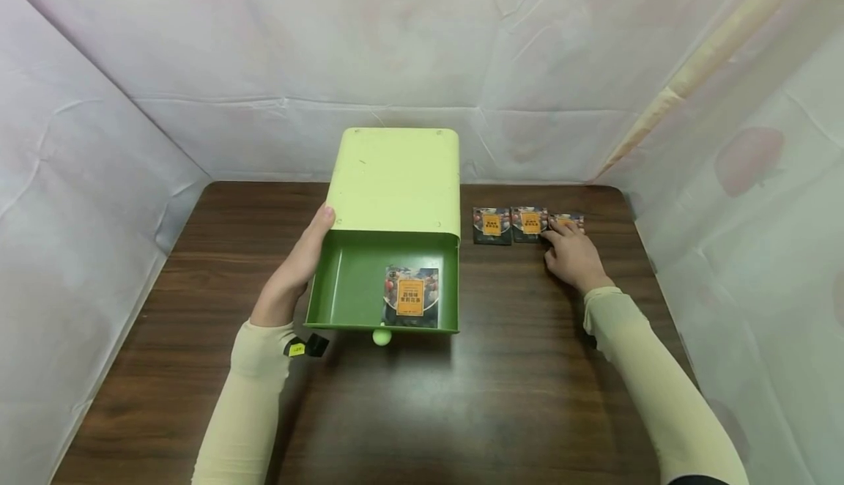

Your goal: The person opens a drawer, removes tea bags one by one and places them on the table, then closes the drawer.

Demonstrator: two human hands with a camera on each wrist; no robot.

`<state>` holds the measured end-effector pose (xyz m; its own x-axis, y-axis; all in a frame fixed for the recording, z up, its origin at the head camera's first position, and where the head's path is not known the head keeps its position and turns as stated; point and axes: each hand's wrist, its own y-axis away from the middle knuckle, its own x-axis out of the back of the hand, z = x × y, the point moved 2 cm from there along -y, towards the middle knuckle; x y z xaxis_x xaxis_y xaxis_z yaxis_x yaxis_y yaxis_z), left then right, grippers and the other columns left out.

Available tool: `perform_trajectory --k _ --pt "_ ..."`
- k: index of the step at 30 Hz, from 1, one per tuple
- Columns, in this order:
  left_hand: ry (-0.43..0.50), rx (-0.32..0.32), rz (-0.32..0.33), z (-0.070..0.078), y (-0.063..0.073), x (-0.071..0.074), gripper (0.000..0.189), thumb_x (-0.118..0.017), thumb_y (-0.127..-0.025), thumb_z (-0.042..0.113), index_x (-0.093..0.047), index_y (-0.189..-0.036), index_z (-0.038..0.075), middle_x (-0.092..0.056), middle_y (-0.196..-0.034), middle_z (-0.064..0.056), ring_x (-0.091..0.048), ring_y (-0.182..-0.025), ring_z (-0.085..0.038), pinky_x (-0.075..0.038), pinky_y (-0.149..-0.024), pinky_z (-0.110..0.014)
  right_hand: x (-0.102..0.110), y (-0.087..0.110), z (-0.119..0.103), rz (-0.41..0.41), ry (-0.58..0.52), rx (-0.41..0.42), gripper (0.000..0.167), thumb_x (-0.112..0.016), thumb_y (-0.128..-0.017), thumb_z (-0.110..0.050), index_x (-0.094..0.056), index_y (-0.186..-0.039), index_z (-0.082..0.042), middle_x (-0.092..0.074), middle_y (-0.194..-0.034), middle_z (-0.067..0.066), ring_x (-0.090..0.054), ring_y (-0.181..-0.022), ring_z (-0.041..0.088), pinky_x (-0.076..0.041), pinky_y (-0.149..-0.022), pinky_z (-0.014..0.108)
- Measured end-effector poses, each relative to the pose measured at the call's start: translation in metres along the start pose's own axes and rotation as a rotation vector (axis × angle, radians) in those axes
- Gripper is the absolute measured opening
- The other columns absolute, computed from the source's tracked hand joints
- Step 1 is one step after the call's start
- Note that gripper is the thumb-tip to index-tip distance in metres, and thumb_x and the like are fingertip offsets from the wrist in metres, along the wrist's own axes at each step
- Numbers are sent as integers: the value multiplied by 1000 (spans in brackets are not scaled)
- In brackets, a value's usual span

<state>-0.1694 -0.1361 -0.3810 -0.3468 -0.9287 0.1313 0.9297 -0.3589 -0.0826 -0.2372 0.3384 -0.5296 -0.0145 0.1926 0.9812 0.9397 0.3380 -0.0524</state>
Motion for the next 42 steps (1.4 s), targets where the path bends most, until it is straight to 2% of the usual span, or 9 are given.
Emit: perform_trajectory --k 5,9,12,15,20,26,33,37,42 --pt "-1 -4 1 1 -1 0 57 -21 -108 34 0 -157 14 0 -161 -5 -6 -143 -18 -9 -111 -48 6 1 -2 35 8 22 38 -62 -88 -7 -62 -125 2 -44 -142 25 -39 -128 46 -24 -106 58" --pt "3 -16 -2 1 -2 0 57 -21 -108 33 1 -157 14 0 -161 -4 -5 -143 -17 -9 -111 -48 14 0 -8 85 24 64 32 -65 -88 -8 -66 -119 1 -62 -119 23 -58 -100 40 -32 -102 58" --pt "2 -21 -3 2 -3 0 57 -21 -108 33 1 -157 13 0 -161 -5 -6 -143 -18 -10 -111 -49 26 0 -16 101 24 70 29 -68 -88 -10 -68 -116 -1 -67 -93 17 -58 -68 28 -48 -75 52" --pt "-2 -21 -2 2 -3 1 57 -20 -108 33 1 -157 12 0 -161 -5 -5 -143 -18 -9 -111 -49 43 -1 -29 109 24 65 27 -70 -88 -12 -70 -114 -3 -68 -87 13 -49 -53 19 -41 -48 41" --pt "-13 -14 6 2 -4 2 57 -20 -108 33 1 -157 12 1 -161 -6 -4 -143 -18 -9 -112 -49 71 -1 -63 158 -7 87 15 -73 -88 -15 -72 -101 -8 -69 -91 11 -56 -61 21 -42 -47 39" --pt "-25 13 19 3 -5 2 58 -20 -108 34 1 -157 12 1 -161 -6 -1 -144 -17 -7 -112 -48 105 3 -121 304 -82 280 8 -71 -86 -7 -64 -85 -10 -63 -74 3 -49 -55 15 -42 -51 36" --pt "-27 3 15 2 -7 1 58 -20 -108 34 2 -157 11 2 -161 -6 0 -144 -17 -7 -112 -48 135 17 -181 436 -141 532 4 -60 -90 -7 -61 -87 -8 -55 -68 0 -46 -54 13 -41 -47 33" --pt "-21 -2 14 2 -8 1 58 -21 -108 35 1 -157 12 2 -161 -6 1 -144 -16 -6 -113 -47 143 23 -212 440 -175 678 19 -51 -99 -15 -65 -88 -6 -58 -72 2 -52 -57 14 -46 -50 32" --pt "-10 2 10 1 -10 0 59 -21 -108 36 1 -157 12 1 -161 -5 -1 -144 -16 -7 -112 -47 139 26 -244 328 -179 810 21 -53 -100 -17 -66 -85 -9 -57 -72 -1 -52 -61 10 -47 -56 26"
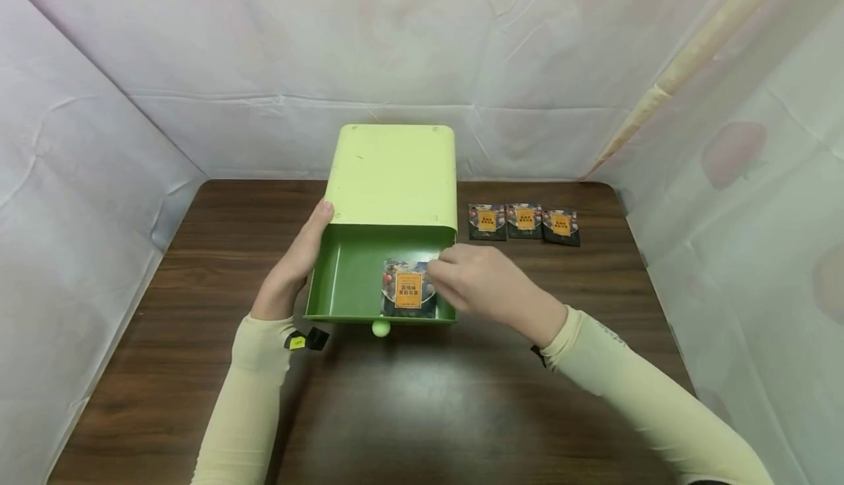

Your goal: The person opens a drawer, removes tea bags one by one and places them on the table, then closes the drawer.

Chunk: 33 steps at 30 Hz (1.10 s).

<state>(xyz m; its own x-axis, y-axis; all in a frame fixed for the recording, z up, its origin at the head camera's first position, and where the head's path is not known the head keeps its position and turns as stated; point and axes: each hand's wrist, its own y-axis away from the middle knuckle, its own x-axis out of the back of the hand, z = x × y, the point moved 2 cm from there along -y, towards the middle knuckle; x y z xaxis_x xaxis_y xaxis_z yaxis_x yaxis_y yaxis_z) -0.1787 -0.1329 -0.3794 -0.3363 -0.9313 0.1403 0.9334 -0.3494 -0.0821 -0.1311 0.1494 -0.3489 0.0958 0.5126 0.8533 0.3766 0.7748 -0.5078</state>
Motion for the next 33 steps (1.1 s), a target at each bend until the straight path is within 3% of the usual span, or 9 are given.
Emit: perform_trajectory --k 3,6,11,19,26,29,33 --pt "4 1 -2 -1 0 0 59 -21 -108 36 1 -157 13 1 -161 -5 -2 -144 -17 -8 -112 -47 -9 -8 -8 -76 -13 -2 12 -67 -92 -13 -64 -80 -13 -52 -70 -4 -47 -62 10 -44 -58 26" --pt "2 3 1 -1 0 0 59 -21 -108 36 1 -157 13 1 -161 -5 -3 -144 -17 -8 -112 -47 -17 -15 -11 -145 -40 -21 15 -73 -86 -10 -62 -78 -15 -51 -70 -5 -46 -63 9 -44 -59 26" --pt "5 -7 1 0 -1 0 58 -21 -108 34 1 -157 13 0 -161 -6 -4 -144 -17 -9 -112 -47 -22 -24 -12 -300 -119 -62 9 -76 -86 -15 -70 -92 -13 -65 -86 -3 -58 -80 11 -50 -70 29" --pt "-6 -18 1 0 -1 1 57 -21 -108 33 0 -157 12 0 -161 -7 -5 -144 -18 -9 -112 -46 -29 -27 -7 -488 -122 -150 45 -79 -83 -33 -68 -120 -10 -65 -116 4 -58 -108 20 -48 -89 35" --pt "1 -15 2 -1 0 1 58 -21 -108 34 1 -157 13 0 -161 -6 -5 -144 -18 -9 -112 -47 -36 -31 -7 -527 -30 -199 65 -84 -77 -33 -59 -132 -10 -57 -123 8 -52 -112 25 -49 -87 37" --pt "1 -12 3 -1 0 1 58 -21 -108 34 0 -157 13 0 -161 -6 -6 -143 -19 -9 -112 -48 -40 -32 -8 -487 15 -191 58 -80 -78 -18 -58 -130 -7 -58 -120 10 -53 -108 27 -49 -85 37" --pt "0 -4 4 -1 1 1 58 -21 -108 35 0 -157 13 0 -161 -6 -5 -144 -19 -9 -112 -49 -45 -32 -8 -387 90 -159 48 -64 -79 0 -58 -126 -3 -62 -114 11 -58 -103 28 -49 -84 37"
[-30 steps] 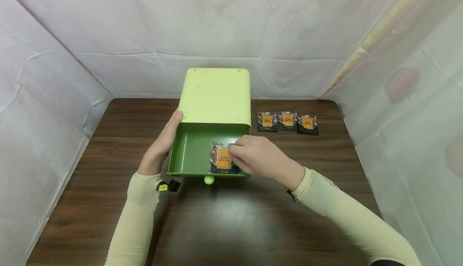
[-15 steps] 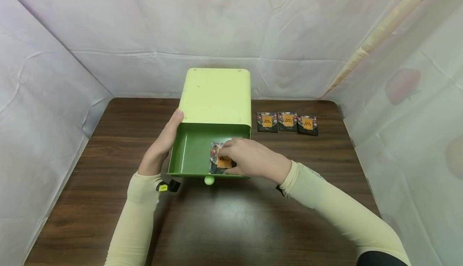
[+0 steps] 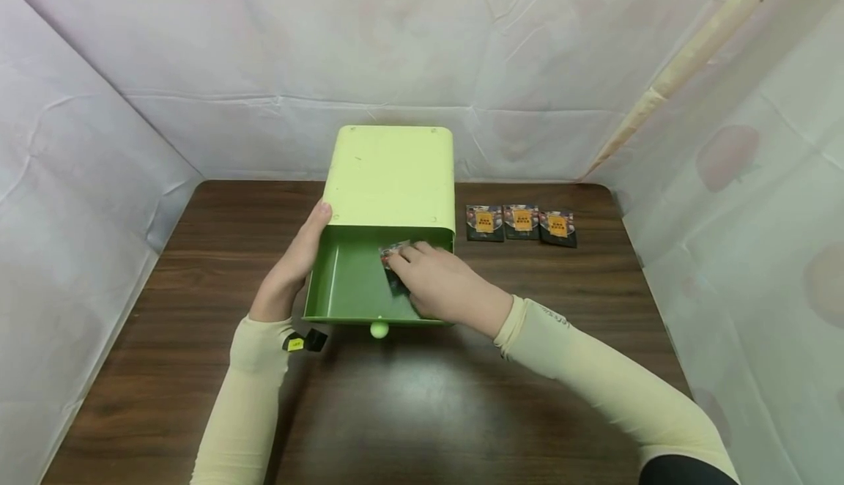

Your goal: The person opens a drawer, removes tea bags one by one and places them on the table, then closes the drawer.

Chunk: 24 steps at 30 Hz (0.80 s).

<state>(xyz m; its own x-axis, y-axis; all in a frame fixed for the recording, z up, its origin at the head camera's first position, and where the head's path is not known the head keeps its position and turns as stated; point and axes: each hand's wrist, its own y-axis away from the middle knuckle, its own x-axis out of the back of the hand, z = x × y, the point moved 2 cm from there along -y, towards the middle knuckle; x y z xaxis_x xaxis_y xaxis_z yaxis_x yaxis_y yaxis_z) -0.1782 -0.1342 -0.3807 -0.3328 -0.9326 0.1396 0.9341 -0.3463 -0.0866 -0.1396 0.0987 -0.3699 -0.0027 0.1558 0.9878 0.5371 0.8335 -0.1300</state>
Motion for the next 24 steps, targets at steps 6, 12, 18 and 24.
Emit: perform_trajectory --k 6,12,18,24 --pt "-4 -12 -8 0 0 0 58 -22 -108 34 1 -157 12 0 -161 -6 -4 -144 -18 -8 -112 -49 -4 -1 -1 72 41 -30 40 -61 -86 7 -64 -124 -5 -66 -114 11 -61 -104 26 -51 -83 36" --pt "-2 -25 -5 1 -1 -1 57 -22 -108 32 1 -157 12 1 -161 -6 -3 -144 -18 -8 -112 -48 0 3 -2 137 -26 -48 44 -58 -86 10 -63 -126 -7 -66 -118 8 -62 -106 22 -53 -80 36" --pt "1 -32 -11 0 -2 -2 57 -21 -108 31 1 -157 11 2 -161 -6 -2 -144 -18 -8 -112 -47 15 16 -3 266 -93 21 49 -56 -84 13 -63 -127 -9 -65 -121 6 -62 -107 20 -53 -77 35" --pt "3 -35 -8 0 -2 0 58 -21 -108 32 1 -157 11 1 -161 -6 -3 -144 -18 -8 -112 -48 33 33 -3 404 -123 65 50 -51 -85 14 -62 -128 -7 -64 -123 6 -61 -108 20 -52 -80 36"
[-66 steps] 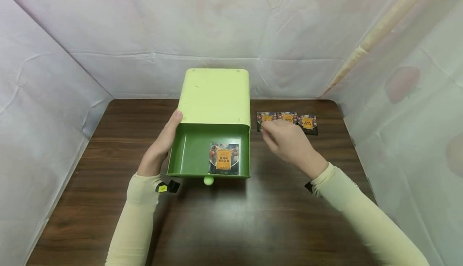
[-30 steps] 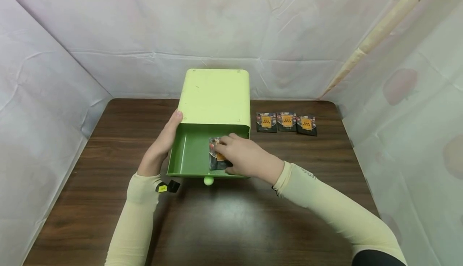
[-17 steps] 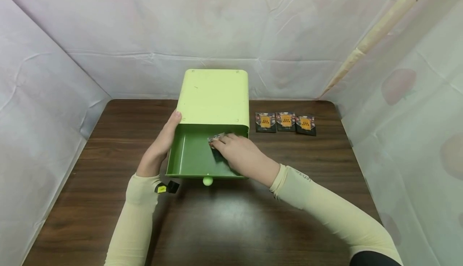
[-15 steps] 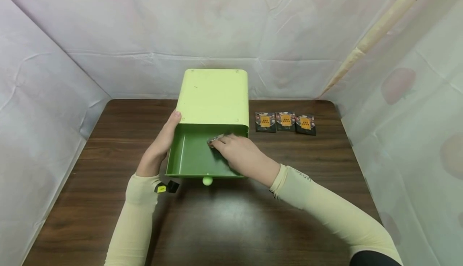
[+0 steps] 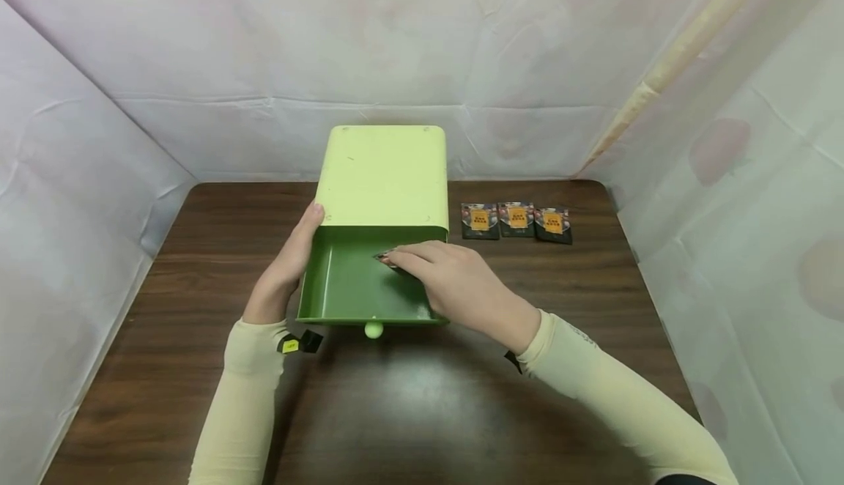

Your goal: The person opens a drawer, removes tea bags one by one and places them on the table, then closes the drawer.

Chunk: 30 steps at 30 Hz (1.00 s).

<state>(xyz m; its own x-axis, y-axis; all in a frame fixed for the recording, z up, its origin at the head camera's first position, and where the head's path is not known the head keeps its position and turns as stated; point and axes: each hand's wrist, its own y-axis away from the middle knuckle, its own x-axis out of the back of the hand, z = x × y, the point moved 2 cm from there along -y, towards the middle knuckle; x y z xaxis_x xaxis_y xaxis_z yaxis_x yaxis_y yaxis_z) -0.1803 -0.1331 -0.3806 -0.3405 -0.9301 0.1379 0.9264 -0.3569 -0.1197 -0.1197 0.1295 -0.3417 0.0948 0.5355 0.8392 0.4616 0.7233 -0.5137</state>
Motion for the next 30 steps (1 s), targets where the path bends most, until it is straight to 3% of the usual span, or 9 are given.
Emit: perform_trajectory --k 5,9,15,18,20,23,25,28,30 --pt "-5 3 3 0 2 2 58 -22 -108 33 2 -157 11 2 -161 -6 -2 -144 -18 -7 -112 -49 17 12 2 125 28 34 51 -43 -85 13 -63 -128 -4 -65 -120 9 -64 -105 24 -54 -76 39" --pt "-3 30 13 1 4 4 59 -21 -108 35 2 -157 13 2 -161 -6 -3 -144 -19 -8 -112 -49 30 25 11 201 71 31 56 -37 -80 10 -63 -128 -1 -65 -117 13 -65 -101 28 -53 -63 38" --pt "-8 61 29 1 6 7 61 -23 -107 39 2 -157 14 2 -161 -4 -2 -144 -17 -7 -112 -48 40 55 42 262 112 -101 41 -48 -87 4 -66 -124 -1 -68 -114 14 -67 -88 28 -47 -58 37" --pt "-9 58 35 1 7 9 61 -22 -107 39 2 -157 15 2 -161 -4 -2 -143 -17 -7 -112 -48 41 72 63 275 126 -184 42 -57 -84 10 -67 -123 -1 -67 -114 16 -63 -74 23 -40 -55 33" --pt "-9 58 38 1 8 9 60 -22 -107 39 2 -157 15 2 -161 -4 -2 -143 -17 -7 -112 -47 41 83 78 268 142 -250 46 -59 -82 14 -67 -124 -3 -67 -116 16 -63 -75 23 -37 -55 32" --pt "-10 64 42 1 10 10 60 -22 -107 39 2 -157 15 2 -161 -4 -1 -143 -16 -6 -112 -47 40 101 104 265 171 -341 48 -63 -80 17 -67 -123 -2 -66 -116 18 -65 -93 32 -45 -61 37" --pt "-10 69 47 1 11 11 60 -22 -107 39 2 -157 15 3 -161 -4 -1 -144 -16 -6 -112 -47 40 112 123 256 188 -403 47 -65 -80 17 -67 -123 -2 -66 -116 20 -60 -107 38 -50 -72 44" --pt "-10 75 51 2 13 11 60 -22 -107 39 2 -157 15 3 -161 -4 -1 -143 -17 -6 -112 -47 37 129 151 262 203 -490 43 -65 -81 15 -68 -121 0 -66 -115 22 -58 -111 42 -46 -88 54" --pt "-10 77 50 3 14 12 60 -21 -107 39 2 -157 15 3 -161 -5 -1 -143 -17 -6 -112 -48 35 139 168 255 206 -563 43 -62 -82 16 -68 -122 0 -65 -116 23 -57 -110 43 -45 -89 55"
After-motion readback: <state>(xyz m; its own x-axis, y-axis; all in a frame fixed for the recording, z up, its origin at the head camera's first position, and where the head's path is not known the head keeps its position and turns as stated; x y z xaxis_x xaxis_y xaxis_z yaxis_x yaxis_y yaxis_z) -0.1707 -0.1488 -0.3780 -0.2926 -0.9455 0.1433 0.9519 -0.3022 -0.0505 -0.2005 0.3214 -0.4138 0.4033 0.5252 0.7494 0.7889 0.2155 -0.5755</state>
